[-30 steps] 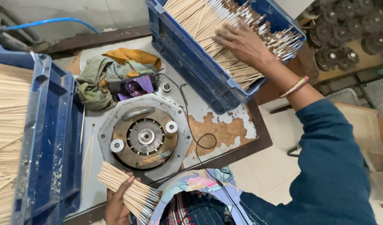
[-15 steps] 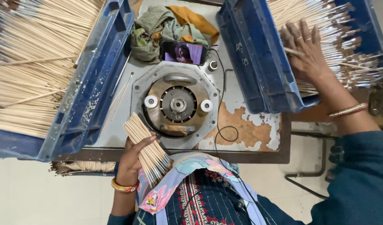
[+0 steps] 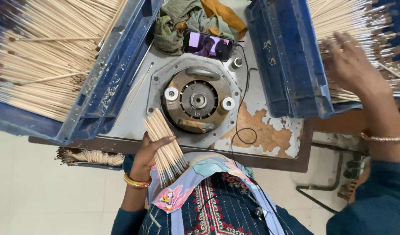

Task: Feeding bamboo sticks into an automated incense-coating machine.

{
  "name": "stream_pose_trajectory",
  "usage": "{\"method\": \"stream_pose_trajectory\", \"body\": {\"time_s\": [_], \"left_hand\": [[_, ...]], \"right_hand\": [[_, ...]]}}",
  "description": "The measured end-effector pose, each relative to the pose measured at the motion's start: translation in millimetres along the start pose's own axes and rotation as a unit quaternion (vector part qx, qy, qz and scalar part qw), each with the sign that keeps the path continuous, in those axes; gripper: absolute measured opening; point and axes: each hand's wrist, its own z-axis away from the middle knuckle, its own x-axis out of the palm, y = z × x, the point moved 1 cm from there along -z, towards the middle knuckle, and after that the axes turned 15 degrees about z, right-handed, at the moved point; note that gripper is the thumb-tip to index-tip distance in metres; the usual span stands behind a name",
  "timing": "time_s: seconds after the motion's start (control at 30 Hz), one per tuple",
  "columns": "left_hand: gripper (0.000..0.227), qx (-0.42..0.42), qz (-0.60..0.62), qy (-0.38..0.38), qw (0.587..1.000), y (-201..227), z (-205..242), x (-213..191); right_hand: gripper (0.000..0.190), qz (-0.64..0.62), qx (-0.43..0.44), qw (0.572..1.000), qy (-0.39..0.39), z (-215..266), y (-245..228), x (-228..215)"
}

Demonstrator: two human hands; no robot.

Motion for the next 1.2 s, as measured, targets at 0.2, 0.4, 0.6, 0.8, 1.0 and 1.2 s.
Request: {"method": "stream_pose_trajectory", "body": {"time_s": [0.2,0.4,0.6,0.8,1.0,1.2], "left_hand": [[0.061,0.035,-0.092,-0.093,0.991,13,0,40],[0.048,0.129,-0.280,-0.220,0.926,24,22,81],[0.042,0.104,-0.096,-0.119,0.983,25,-4,14],[0.030,0.056,0.096,0.031,0.993,36,-17,-6],[0.028,-0.002,0.121,0.030,0.992,0,-21,-30],[0.031,0.030,0.052,0.016,0.998,-11,-7,-42]], "right_hand": [[0.017,-0.024,0.180,0.959,0.220,74,-122,-133],[0.024,-0.393,-0.221,0.892,0.037,33,-321,-77],[0.020,-0.498,-0.125,0.858,0.020,15,-303,-72],[0.022,-0.393,0.168,0.886,0.180,27,-264,-86],[0.018,-0.316,0.033,0.938,0.137,-12,-333,10],[0.022,-0.285,-0.059,0.928,0.232,-27,-344,12]]}}
